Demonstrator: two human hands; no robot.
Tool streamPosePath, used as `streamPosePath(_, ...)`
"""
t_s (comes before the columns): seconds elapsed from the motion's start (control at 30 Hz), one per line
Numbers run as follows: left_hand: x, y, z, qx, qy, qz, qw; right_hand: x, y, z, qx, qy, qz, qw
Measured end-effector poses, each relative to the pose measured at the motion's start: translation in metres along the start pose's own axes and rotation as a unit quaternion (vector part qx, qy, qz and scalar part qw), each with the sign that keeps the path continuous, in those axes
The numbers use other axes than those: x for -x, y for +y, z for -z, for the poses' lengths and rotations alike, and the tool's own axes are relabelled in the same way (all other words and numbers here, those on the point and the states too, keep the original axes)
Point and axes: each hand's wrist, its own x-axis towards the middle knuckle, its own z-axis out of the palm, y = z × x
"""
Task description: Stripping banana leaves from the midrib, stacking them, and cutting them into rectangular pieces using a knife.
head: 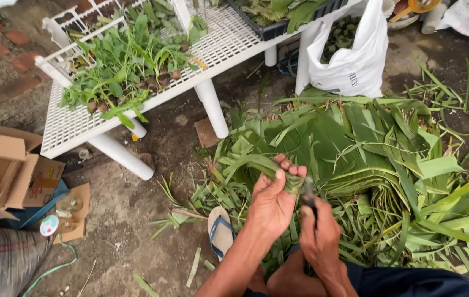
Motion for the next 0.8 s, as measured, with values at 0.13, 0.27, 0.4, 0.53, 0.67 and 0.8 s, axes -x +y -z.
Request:
streamPosePath(0.13, 0.006, -0.003, 0.01, -0.009, 0.009, 0.008, 1.0, 0.013, 0.015, -0.002, 0.02, -0.059, -0.042, 0.997)
streamPosePath(0.27, -0.001, -0.001, 0.002, 0.009, 0.021, 0.006, 1.0, 0.009, 0.017, -0.003, 0.011, -0.01, -0.013, 1.0)
streamPosePath(0.4, 0.003, -0.006, 0.016, 0.02, 0.023, 0.012, 0.999, 0.005, 0.017, -0.002, 0.061, -0.056, 0.004, 0.997)
streamPosePath(0.53, 0.0, -0.003, 0.012, 0.006, 0.062, 0.006, 0.998, 0.008, 0.018, 0.0, 0.05, -0.022, 0.038, 0.998)
streamPosePath(0.67, -0.008, -0.003, 0.021, -0.016, -0.004, 0.012, 1.0, -0.002, 0.013, 0.011, -0.064, -0.009, -0.136, 0.989)
streamPosePath(0.8, 0.004, -0.005, 0.01, -0.119, -0.067, 0.001, 0.991, -0.012, 0.009, 0.02, -0.255, -0.001, -0.293, 0.921)
